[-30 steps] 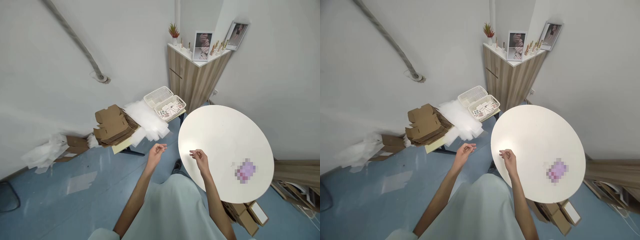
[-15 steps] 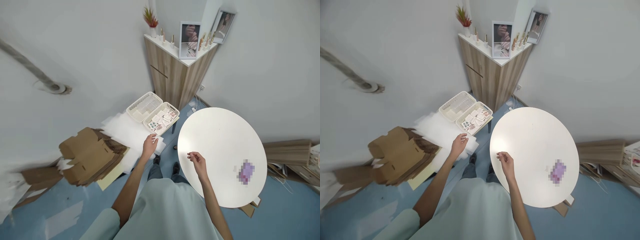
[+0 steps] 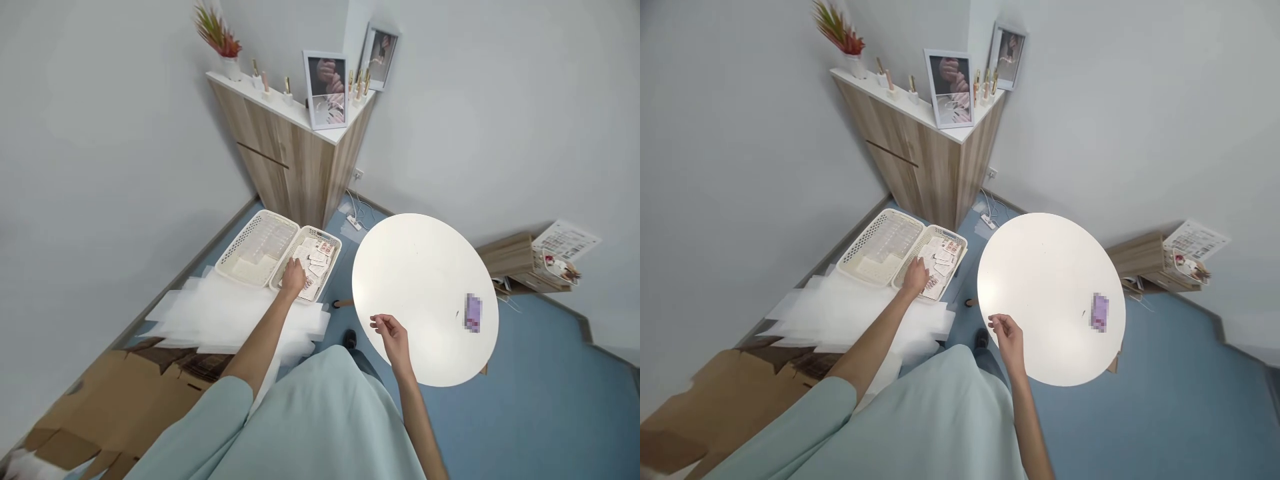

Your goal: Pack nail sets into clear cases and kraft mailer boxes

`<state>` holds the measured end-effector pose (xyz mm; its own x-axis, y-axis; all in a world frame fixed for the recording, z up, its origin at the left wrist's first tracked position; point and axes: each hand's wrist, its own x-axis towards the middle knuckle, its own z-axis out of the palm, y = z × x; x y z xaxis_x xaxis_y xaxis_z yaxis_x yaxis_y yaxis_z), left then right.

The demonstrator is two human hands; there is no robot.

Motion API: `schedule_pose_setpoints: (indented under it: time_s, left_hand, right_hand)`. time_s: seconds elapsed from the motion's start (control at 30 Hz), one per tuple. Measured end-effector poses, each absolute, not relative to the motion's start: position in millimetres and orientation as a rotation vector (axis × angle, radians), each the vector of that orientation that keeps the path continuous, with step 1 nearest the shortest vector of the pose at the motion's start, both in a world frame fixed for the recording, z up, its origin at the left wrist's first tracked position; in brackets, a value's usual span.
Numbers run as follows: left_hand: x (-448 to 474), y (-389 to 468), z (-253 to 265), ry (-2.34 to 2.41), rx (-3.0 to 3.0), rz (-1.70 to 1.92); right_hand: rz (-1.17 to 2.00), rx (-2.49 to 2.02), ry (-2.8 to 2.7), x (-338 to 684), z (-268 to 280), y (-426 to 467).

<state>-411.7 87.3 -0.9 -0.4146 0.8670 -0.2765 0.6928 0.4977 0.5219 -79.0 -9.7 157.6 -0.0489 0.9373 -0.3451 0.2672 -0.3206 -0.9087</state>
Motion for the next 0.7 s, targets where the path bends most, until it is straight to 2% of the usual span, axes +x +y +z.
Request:
schedule_pose_setpoints:
  time_s: [0.37,0.7]
  left_hand:
    - [-417.3,91.0,-2.8,2.282,1.275,0.192]
    - [-406.4,97.0,39.2,2.468,1.212,0.158]
  right_hand:
    - [1.358,-1.613,-1.237,-75.7,163.6,-8.4]
    - [1.453,-1.501,-1.317,-45.5,163.9,11.1]
